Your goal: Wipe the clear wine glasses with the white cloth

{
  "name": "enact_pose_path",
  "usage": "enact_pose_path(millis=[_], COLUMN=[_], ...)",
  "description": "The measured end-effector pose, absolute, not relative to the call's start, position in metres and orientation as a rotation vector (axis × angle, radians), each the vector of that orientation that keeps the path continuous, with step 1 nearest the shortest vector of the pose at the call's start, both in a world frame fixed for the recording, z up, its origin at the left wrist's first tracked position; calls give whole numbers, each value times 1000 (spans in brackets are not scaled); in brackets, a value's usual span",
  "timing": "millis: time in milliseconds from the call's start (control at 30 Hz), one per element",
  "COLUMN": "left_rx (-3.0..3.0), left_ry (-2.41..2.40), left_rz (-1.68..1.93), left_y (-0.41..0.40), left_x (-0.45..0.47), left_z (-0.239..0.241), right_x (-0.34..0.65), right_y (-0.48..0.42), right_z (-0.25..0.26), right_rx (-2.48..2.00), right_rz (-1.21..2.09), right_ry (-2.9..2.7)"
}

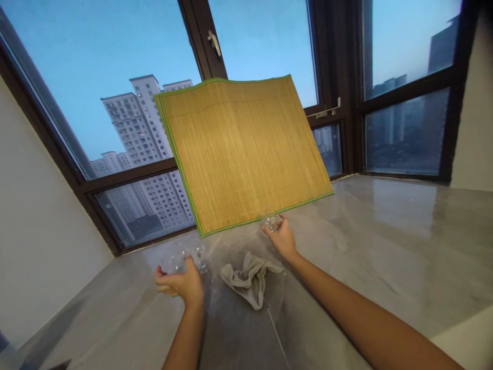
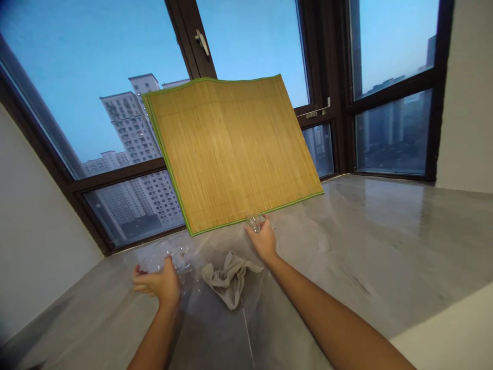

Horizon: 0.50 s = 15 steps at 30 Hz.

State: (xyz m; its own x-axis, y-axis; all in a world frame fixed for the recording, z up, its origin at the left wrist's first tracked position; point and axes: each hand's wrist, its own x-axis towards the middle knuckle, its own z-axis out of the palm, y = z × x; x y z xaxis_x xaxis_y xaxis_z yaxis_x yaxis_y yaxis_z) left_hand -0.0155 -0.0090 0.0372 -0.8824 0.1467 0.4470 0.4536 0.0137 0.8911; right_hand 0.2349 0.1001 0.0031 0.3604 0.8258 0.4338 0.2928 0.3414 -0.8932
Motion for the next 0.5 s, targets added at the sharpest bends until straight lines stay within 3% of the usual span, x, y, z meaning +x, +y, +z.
enact_pose_path(millis=[500], left_rx=[-417], left_ry=[-2197], left_rz=[-2099], left_y=[10], left_x=[-55], left_z=[6], right_x=[243], right_y=[117], right_z=[-5], right_rx=[-1300], right_rz=[509], right_ry=[-1216])
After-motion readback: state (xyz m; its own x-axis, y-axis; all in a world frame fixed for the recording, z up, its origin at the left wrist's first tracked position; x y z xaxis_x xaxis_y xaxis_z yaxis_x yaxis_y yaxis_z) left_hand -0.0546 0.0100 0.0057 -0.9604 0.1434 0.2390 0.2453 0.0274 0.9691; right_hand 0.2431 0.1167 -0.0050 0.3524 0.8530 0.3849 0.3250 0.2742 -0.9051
